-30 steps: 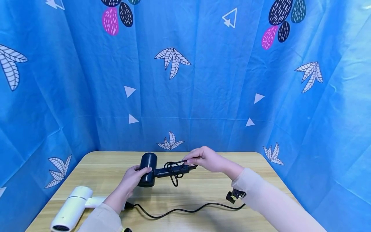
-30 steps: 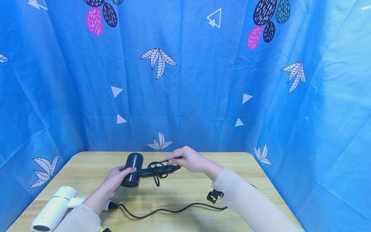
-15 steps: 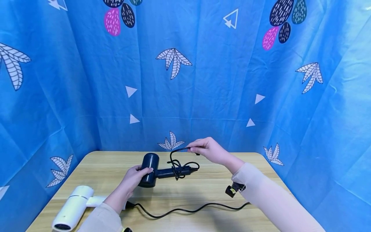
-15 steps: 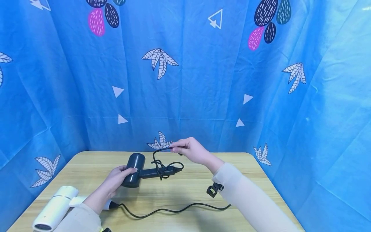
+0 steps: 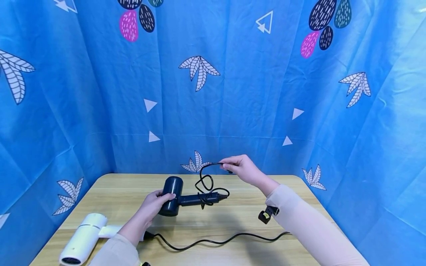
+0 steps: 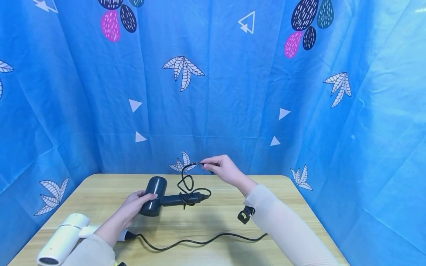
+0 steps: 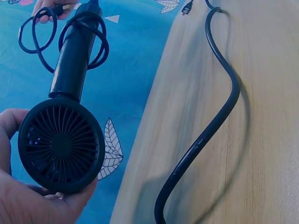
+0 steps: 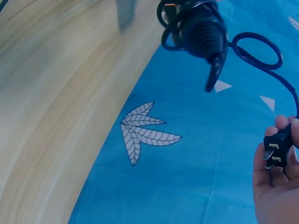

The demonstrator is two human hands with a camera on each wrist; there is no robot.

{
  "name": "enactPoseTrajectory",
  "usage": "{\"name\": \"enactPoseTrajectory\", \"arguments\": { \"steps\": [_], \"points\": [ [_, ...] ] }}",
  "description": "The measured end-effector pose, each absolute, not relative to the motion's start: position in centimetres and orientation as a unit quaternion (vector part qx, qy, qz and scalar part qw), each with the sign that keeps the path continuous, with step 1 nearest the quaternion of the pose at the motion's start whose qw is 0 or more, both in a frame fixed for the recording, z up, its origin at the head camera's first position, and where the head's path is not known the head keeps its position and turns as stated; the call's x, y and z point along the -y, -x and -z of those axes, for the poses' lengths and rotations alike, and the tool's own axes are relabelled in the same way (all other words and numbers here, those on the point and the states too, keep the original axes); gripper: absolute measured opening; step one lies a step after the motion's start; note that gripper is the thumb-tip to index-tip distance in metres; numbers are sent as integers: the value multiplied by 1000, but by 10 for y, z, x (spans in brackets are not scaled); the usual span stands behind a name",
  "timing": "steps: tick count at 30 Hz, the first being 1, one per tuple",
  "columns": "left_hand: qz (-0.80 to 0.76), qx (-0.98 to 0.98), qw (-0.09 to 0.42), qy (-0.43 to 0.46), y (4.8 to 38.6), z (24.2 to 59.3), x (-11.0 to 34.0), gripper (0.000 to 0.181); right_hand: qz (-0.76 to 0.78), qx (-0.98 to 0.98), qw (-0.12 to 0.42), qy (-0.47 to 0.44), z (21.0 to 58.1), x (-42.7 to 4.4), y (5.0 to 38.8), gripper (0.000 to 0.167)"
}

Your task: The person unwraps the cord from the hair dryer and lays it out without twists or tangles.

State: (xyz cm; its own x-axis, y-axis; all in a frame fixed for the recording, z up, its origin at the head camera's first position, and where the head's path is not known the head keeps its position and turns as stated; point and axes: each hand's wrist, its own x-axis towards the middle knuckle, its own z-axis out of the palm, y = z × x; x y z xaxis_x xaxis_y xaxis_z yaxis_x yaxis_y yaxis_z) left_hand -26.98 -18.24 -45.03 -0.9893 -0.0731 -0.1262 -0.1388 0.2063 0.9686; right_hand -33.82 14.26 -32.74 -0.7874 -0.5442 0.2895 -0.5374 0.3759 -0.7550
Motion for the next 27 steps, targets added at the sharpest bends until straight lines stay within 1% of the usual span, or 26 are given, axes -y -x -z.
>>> {"name": "enactPoseTrajectory", "arguments": {
  "steps": [8, 16, 27],
  "points": [
    [-628, -775, 31, 63, 269, 451, 184, 77, 464, -831, 3, 306, 343, -148, 351, 26],
    [-632, -772, 34, 64, 269, 450, 185, 77, 458, -843, -10, 283, 354, -156, 360, 26],
    [-638, -767, 34, 64, 268, 450, 187, 76, 430, -864, -4, 260, 378, -166, 369, 25]
  ]
}}
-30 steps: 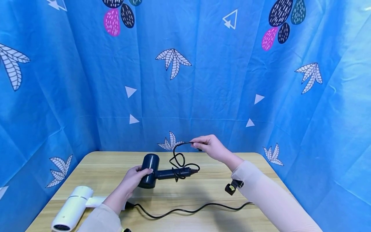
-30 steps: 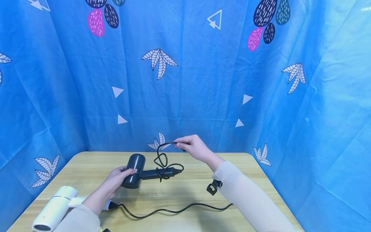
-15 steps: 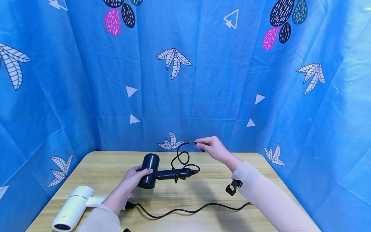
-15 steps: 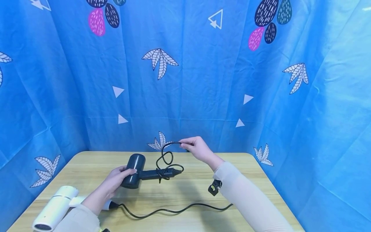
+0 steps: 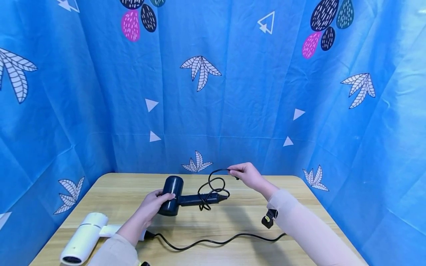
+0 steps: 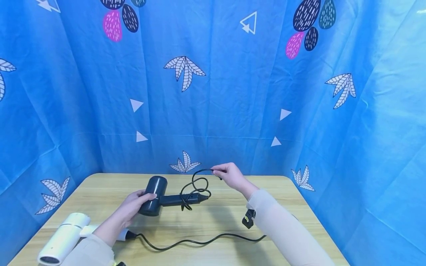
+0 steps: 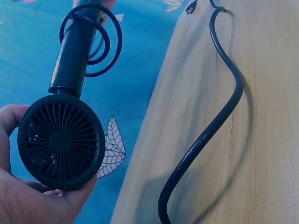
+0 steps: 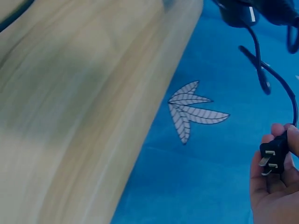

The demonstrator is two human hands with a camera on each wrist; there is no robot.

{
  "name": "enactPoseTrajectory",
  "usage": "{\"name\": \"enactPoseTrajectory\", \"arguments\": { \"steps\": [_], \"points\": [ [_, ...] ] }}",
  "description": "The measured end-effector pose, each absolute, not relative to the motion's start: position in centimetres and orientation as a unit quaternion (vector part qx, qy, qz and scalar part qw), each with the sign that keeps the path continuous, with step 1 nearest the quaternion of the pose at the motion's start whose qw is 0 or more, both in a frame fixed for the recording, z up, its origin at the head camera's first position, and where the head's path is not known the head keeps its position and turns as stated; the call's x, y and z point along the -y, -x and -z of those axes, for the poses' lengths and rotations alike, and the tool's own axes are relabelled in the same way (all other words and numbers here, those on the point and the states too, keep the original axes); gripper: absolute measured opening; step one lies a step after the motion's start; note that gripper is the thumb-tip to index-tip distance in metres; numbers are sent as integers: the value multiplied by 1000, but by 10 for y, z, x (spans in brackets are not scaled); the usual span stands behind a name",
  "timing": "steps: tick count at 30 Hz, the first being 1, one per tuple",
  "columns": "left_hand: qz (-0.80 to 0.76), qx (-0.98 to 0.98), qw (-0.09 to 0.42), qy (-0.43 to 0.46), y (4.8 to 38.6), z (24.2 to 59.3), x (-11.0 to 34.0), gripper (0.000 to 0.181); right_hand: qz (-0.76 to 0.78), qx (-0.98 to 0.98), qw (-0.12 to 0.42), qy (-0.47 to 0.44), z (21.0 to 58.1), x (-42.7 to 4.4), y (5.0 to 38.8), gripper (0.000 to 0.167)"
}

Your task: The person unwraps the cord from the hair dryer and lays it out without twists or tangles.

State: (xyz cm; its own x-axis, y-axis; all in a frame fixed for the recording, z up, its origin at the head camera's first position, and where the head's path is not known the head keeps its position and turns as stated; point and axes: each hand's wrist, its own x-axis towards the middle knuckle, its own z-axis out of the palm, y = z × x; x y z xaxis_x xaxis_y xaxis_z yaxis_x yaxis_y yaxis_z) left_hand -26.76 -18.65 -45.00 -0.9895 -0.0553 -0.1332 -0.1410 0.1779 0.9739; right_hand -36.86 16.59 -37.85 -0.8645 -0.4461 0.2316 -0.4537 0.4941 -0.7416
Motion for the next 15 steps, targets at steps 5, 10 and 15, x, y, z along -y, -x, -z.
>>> {"name": "enactPoseTrajectory", "arguments": {
  "steps": [5, 10, 15],
  "points": [
    [-634, -770, 33, 64, 268, 449, 187, 76, -418, 870, 4, -263, 390, -174, 370, 25],
    [-631, -772, 33, 67, 268, 448, 188, 76, -417, 870, -3, -264, 402, -182, 371, 23],
    [-632, -771, 34, 70, 267, 449, 189, 77, -420, 868, -14, -263, 415, -189, 370, 23]
  ]
}}
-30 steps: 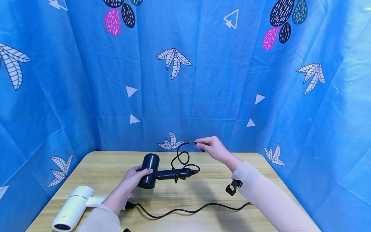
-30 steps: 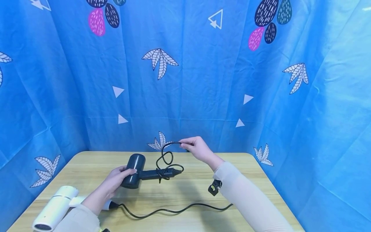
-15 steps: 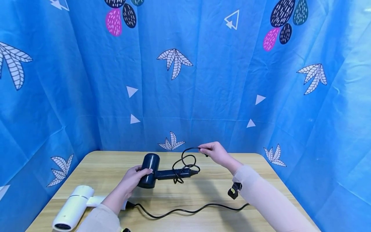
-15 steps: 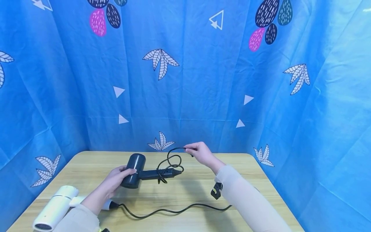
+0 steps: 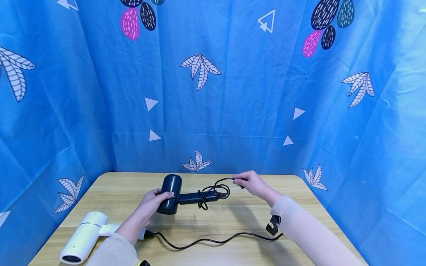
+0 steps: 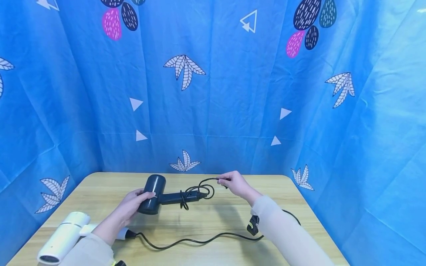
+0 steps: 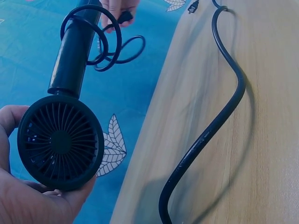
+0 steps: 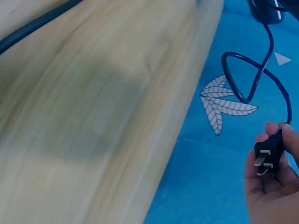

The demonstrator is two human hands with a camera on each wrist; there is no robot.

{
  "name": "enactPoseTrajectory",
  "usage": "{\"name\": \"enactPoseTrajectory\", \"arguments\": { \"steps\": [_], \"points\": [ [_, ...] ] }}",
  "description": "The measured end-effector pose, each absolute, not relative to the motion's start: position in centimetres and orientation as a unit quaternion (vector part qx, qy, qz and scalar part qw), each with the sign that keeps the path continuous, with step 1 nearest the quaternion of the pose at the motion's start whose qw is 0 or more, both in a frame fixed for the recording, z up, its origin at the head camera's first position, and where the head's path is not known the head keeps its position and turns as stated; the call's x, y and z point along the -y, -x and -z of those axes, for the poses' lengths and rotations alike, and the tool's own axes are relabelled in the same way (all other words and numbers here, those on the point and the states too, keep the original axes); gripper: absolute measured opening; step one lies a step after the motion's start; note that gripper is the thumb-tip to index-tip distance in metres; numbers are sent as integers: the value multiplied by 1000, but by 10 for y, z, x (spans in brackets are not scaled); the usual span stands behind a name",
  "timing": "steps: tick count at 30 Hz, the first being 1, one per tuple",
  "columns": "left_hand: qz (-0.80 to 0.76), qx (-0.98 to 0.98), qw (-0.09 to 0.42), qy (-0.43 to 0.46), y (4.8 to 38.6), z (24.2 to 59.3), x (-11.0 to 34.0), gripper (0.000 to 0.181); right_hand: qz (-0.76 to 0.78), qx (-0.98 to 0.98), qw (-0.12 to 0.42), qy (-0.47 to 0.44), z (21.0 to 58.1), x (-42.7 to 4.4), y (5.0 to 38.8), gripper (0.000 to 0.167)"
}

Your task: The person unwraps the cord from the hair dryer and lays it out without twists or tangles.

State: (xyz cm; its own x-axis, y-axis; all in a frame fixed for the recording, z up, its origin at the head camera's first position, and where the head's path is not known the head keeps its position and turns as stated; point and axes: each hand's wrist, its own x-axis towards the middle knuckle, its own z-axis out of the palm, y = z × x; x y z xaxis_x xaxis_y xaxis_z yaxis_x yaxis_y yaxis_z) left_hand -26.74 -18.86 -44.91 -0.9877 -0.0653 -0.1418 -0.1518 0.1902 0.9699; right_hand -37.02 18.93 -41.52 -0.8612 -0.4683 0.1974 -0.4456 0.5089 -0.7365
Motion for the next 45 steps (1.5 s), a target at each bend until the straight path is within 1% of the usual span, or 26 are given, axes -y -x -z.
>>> {"name": "enactPoseTrajectory", "arguments": {
  "steps": [10, 25, 31, 37, 45],
  "points": [
    [-652, -754, 31, 73, 267, 452, 192, 77, 424, -868, 33, 257, 440, -200, 367, 25],
    [-654, -752, 36, 73, 266, 452, 192, 78, 429, -868, 67, 241, 462, -212, 359, 22],
    [-656, -750, 38, 73, 267, 453, 191, 78, 419, -870, 73, 248, 468, -217, 359, 23],
    [-653, -753, 39, 76, 267, 453, 191, 79, 371, -886, 70, 270, 475, -224, 361, 20],
    [-654, -752, 38, 77, 267, 453, 191, 78, 347, -884, 99, 298, 480, -231, 362, 21]
  ]
}}
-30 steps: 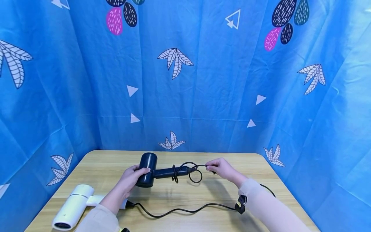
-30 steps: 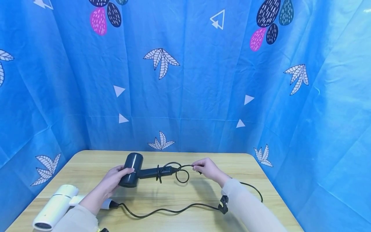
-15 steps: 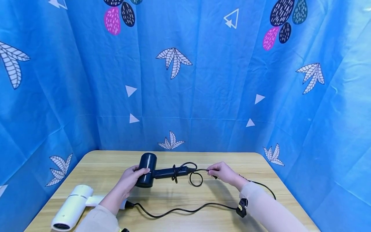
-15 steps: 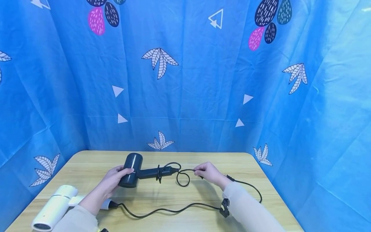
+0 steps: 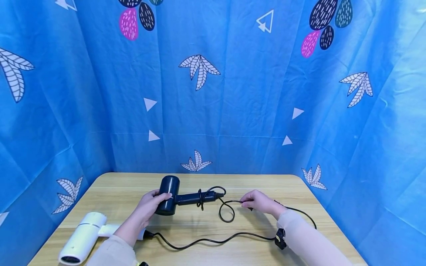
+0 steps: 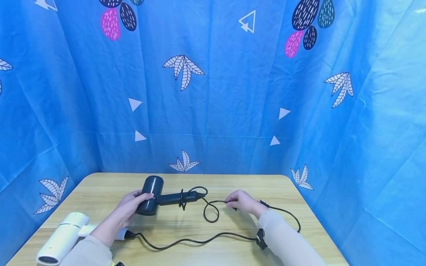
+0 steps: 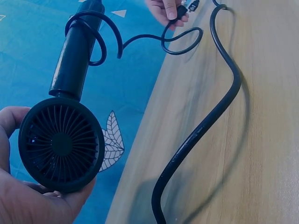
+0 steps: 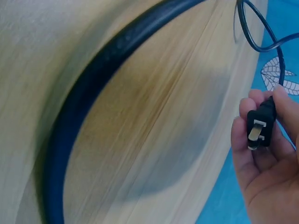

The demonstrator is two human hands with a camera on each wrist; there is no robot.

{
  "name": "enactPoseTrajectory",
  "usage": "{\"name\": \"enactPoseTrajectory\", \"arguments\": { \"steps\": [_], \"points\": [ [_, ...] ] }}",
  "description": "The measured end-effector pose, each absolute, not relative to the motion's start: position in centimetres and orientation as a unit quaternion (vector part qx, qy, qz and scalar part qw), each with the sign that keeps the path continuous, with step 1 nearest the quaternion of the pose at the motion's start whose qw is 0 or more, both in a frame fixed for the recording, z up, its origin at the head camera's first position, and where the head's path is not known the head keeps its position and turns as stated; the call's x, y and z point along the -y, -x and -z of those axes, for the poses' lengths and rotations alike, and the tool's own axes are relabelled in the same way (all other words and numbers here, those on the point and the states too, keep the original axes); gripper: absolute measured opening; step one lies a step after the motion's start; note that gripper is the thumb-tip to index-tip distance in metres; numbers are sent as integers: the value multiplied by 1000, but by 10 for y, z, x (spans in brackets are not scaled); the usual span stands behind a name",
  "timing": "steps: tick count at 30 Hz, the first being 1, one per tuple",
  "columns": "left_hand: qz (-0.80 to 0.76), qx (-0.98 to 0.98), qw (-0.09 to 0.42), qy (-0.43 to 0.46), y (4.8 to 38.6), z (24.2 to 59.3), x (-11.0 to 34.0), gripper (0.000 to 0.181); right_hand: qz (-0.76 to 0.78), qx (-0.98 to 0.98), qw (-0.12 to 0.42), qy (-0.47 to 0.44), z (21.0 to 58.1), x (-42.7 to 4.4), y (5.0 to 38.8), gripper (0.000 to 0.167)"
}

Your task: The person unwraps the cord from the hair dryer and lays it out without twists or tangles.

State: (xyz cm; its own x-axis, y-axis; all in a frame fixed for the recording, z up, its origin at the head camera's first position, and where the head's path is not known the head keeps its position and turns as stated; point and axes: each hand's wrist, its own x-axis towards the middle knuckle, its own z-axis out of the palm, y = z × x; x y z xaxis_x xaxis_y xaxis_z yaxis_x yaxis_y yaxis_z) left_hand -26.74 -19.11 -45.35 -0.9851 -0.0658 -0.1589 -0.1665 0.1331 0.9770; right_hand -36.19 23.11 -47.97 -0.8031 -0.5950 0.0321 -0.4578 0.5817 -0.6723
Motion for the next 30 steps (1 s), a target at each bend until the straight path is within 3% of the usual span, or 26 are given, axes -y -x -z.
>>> {"name": "enactPoseTrajectory", "arguments": {
  "steps": [14, 30],
  "points": [
    [-649, -756, 40, 78, 267, 455, 190, 80, 239, -918, 52, 313, 487, -233, 359, 6],
    [-651, -754, 39, 76, 267, 457, 189, 80, 199, -925, 25, 323, 490, -225, 352, 7]
  ]
}}
